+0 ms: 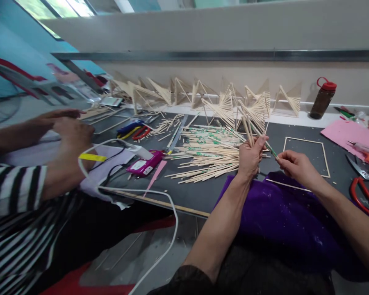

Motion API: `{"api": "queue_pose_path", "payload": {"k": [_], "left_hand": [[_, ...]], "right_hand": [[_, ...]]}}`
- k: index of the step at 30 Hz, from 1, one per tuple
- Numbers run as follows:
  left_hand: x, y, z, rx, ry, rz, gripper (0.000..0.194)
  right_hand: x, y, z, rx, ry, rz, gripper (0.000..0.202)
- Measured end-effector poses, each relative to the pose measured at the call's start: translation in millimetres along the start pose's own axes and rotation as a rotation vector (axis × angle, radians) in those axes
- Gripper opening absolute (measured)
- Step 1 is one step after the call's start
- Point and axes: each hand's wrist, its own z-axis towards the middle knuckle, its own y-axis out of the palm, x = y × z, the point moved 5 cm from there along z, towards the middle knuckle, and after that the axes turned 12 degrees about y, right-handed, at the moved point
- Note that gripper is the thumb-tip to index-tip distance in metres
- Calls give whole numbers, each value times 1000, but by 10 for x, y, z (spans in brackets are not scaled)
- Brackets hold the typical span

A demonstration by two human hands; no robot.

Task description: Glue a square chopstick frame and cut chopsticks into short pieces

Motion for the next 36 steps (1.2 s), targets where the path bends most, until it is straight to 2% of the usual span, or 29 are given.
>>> {"api": "queue_pose_path", "payload": {"k": [3,5,9,15,22,25,29,32,34,36], "left_hand": [[51,23,-10,-150,104,88,35],[117,27,-30,-198,186,138,33],[231,54,-81,-220,316,145,27],[131,62,-76,-124,295,57,26],[173,127,-186,-177,442,362,20],[177,167,-237,-202,536,415,18],[179,279,-327,-398,606,445,15],[203,368,-423,-565,633,477,19],[216,404,-473,-628,654,481,22],[211,415,-489,-638,663,477,22]], "right_hand": [[54,-39,-2,-8,14,12,40],[75,-79,8,3,13,27,39],[111,-147,35,61,8,85,33],[127,-165,68,116,-52,146,28],[148,-235,102,214,-120,60,18],[169,-247,113,227,-152,27,14],[189,-288,122,305,-177,-76,16],[192,-317,137,308,-198,-98,26],[200,-333,146,309,-191,-93,29],[203,-335,143,326,-189,-98,26]]}}
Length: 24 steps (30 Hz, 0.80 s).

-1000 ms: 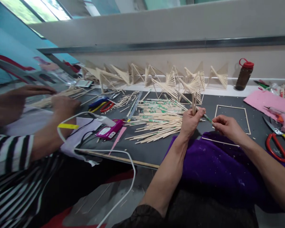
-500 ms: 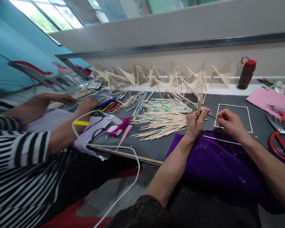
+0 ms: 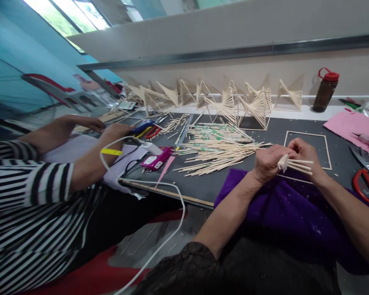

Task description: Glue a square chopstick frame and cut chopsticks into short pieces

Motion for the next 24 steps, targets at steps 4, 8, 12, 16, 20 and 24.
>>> {"api": "queue_pose_path", "payload": {"k": [4,8,12,16,20,24], "left_hand": [[-52,-13,-4,75,0,0,19],[-115,-25,3,108,-52,6,16],[-191,-150,-4,301,-191,-61,19],[-292,-217,-7,460,-306,-300,23],[-379,-148,-1,501,-360,-497,21],[-456,-90,-8,489,-473,-569,24]], "right_hand": [[1,47,-41,14,3,86,23],[-10,133,-86,-40,43,269,32],[-80,152,-135,-76,123,304,31],[-192,69,-173,5,14,65,27],[-222,51,-166,44,-105,-300,22],[-234,128,-167,-118,-177,-378,27]]}}
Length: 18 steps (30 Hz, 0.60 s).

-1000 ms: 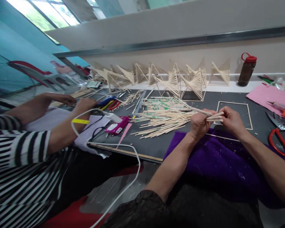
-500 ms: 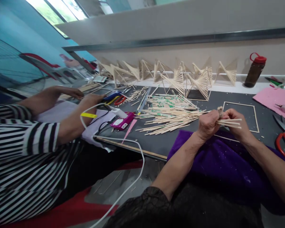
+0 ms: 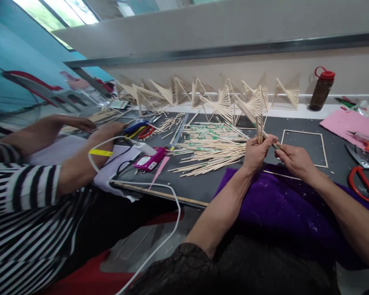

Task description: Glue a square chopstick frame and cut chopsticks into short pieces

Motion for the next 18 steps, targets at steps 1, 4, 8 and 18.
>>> {"api": "queue_pose_path", "payload": {"k": [1,4,8,18], "left_hand": [[-7,-30,15,34,-35,-25,26],[24,-190,92,181,-95,-129,29],[75,-322,184,266,-103,-243,20],[-12,124,-61,-124,-234,-206,38]], "right_hand": [[-8,17,-3,-36,-10,-7,29],[-17,52,-13,-82,-20,-71,31],[-33,77,-21,-109,-48,-115,31],[-112,28,-38,23,-45,92,32]]}}
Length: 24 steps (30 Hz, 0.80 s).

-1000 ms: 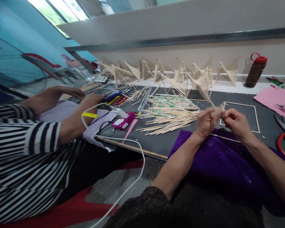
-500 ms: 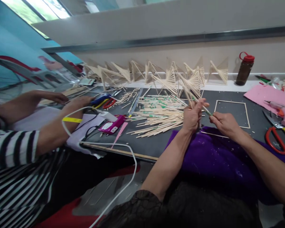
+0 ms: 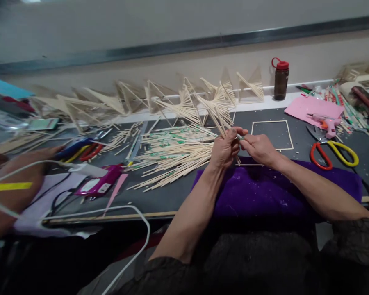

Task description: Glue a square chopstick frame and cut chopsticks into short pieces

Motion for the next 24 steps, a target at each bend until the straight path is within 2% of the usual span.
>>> {"api": "queue_pose_path", "payload": {"k": [2,5,11,14,19,22,24], "left_hand": [[-13,36,-21,-61,-44,24,41],[26,12,-5,-60,-50,49,42],[247,-255,122,191,91,-23,29],[278,-350,159,251,75,-51,23],[264,-385,170,272,3,-71,19],[267,-438,185,306,-50,-144,17],[290,-525,206,372,-49,-209,22]], "right_hand": [[-11,-27,7,11,-6,25,33],[-23,-100,41,-32,1,54,30],[29,-232,79,-74,114,17,27],[10,-172,52,-147,114,-65,28],[-70,-80,15,-225,68,-208,27],[-68,-139,-94,-203,69,-250,30],[-41,-231,-273,-203,65,-278,32]]}}
